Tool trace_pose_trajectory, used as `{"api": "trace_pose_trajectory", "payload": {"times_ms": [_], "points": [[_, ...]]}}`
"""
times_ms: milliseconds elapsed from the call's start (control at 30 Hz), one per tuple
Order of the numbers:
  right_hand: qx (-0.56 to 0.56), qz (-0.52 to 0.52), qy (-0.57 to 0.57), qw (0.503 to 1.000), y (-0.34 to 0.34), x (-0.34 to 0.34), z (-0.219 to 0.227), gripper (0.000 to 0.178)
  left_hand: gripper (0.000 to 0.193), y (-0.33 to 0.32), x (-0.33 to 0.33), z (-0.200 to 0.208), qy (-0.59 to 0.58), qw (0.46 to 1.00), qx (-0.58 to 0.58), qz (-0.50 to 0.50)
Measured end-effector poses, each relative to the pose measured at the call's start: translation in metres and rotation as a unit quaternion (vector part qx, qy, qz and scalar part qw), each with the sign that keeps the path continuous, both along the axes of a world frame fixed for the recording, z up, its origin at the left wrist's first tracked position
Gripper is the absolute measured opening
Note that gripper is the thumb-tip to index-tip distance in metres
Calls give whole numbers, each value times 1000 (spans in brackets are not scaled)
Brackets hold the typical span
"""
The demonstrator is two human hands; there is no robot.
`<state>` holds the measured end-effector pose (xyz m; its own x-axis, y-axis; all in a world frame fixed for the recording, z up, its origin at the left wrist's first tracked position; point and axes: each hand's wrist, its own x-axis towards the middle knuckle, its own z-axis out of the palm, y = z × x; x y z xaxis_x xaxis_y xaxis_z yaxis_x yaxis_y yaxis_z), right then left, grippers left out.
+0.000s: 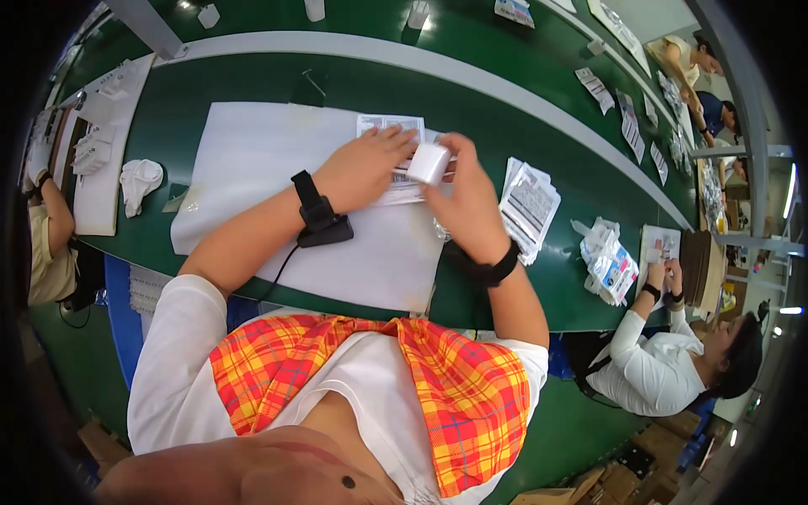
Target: The person packages power adapters by hand by sliding an adapter into a plastic bag, folding the top over, and pressing it flat. They then place the finished package onto a stack and repeat the process.
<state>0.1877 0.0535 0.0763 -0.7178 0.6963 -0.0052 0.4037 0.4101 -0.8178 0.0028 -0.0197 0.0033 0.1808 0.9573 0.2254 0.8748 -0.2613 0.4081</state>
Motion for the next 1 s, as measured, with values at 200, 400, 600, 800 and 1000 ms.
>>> {"api": "trace_pose_trajectory", "payload": {"times_ms": [200,400,600,800,1000], "points": [[251,66,-55,964,-34,8,-21,61,46,5,0,15,-140,987,-74,13],[111,-23,-32,993,-21,-10,-24,48,47,-10,17,14,12,998,9,55],[-48,-21,-18,998,13,-9,-25,28,64,-1,1,20,-131,991,14,14],[-399,-111,271,869,16,-3,-3,24,60,5,-16,42,-395,915,-16,-80],[-354,-64,328,873,6,1,-12,26,44,11,-21,26,-466,879,-75,66]]}}
